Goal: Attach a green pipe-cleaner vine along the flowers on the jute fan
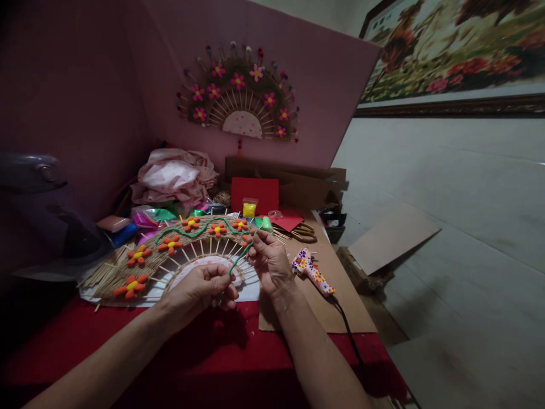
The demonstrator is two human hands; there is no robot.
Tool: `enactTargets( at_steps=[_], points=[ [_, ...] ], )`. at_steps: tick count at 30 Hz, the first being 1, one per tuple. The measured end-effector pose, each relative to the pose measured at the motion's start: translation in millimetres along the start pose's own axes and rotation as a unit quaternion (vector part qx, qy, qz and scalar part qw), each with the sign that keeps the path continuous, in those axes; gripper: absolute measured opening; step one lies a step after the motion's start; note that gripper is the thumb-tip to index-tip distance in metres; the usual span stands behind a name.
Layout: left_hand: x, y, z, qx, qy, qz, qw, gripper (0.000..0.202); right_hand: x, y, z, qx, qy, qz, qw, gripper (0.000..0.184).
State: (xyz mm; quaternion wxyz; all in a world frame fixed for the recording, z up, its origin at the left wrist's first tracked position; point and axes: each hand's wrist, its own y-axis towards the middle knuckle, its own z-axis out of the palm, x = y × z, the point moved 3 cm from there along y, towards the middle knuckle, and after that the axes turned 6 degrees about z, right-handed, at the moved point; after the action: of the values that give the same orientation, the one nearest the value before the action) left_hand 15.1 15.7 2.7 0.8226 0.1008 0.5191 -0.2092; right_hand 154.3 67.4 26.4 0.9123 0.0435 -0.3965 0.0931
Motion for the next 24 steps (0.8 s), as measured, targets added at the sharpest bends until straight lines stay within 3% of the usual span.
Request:
enactTargets(
  at_steps=[7,13,18,24],
  points=[
    [-3.7,-3.2,3.5,-0.017,0.030,0.008,0.999,0.039,-0.3,-2.3,3.4,0.014,-0.003,0.004,1.000,0.026],
    [-2.8,-2.5,2.4,-0.009,0.059,0.027,0.998,0.032,-5.7,-4.7,5.4,0.024,-0.014,0.034,0.999,0.027],
    [-4.5,-2.5,2.3,0.002,0.049,0.026,0.998,0.026,-6.7,-6.3,7.7,0.034,-0.022,0.040,0.998,0.027],
    [-8.0,-4.9,6.3,0.026,0.016,0.038,0.999,0.035,-2.4,-9.3,9.6,0.048,-0.049,0.036,0.997,0.024]
  ],
)
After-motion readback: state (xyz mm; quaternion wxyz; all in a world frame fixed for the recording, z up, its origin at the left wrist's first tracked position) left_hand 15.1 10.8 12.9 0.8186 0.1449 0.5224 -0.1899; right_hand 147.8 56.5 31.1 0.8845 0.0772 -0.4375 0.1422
